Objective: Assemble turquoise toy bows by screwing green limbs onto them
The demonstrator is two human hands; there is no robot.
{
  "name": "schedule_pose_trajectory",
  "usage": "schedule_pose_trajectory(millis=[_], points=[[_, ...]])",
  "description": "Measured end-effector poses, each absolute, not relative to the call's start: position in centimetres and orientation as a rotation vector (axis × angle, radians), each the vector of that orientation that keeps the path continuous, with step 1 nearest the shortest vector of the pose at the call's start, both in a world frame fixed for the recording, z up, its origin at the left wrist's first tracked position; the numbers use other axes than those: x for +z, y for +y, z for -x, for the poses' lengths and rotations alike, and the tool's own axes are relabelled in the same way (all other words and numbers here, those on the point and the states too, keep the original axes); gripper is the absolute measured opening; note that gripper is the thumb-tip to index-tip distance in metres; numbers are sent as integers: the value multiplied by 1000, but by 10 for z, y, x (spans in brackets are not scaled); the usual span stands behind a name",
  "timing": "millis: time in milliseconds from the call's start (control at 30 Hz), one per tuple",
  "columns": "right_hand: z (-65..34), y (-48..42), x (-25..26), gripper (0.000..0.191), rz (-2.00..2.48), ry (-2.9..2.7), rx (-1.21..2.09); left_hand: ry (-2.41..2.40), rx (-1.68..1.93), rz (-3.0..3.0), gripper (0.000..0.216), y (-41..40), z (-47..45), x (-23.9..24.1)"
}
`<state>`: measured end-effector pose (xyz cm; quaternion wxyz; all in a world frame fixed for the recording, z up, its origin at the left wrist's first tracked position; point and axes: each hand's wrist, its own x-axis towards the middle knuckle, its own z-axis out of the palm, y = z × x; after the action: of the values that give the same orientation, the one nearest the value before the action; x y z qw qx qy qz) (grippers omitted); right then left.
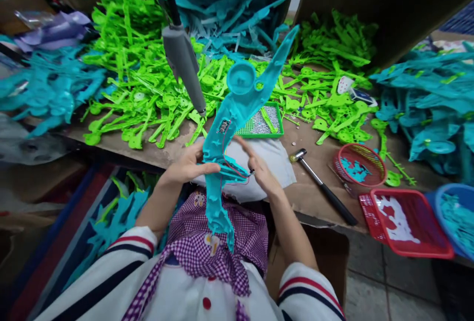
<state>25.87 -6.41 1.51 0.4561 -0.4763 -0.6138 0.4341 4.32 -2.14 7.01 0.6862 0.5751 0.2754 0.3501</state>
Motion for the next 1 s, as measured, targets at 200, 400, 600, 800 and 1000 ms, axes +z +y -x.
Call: schedule_pose_trajectory(millis=[200,400,600,800,1000], points=[[-255,-140,0,67,1175,-1311,1536,617,868,-1324,53,3,-51,81],[-279,-171,32,26,1473,-722,700,599,671,-1388,49,28,-66,50],[-260,-152,84,19,1394,-830,316,535,616,-1540,55,34,-79,24],[-259,-92,75,32,1636,-1157,190,418,440,-1752,70,60,-90,2],[-290,-75,-1,41,1863,-1408,246,462,173,-2078,59,61,-107,-1]])
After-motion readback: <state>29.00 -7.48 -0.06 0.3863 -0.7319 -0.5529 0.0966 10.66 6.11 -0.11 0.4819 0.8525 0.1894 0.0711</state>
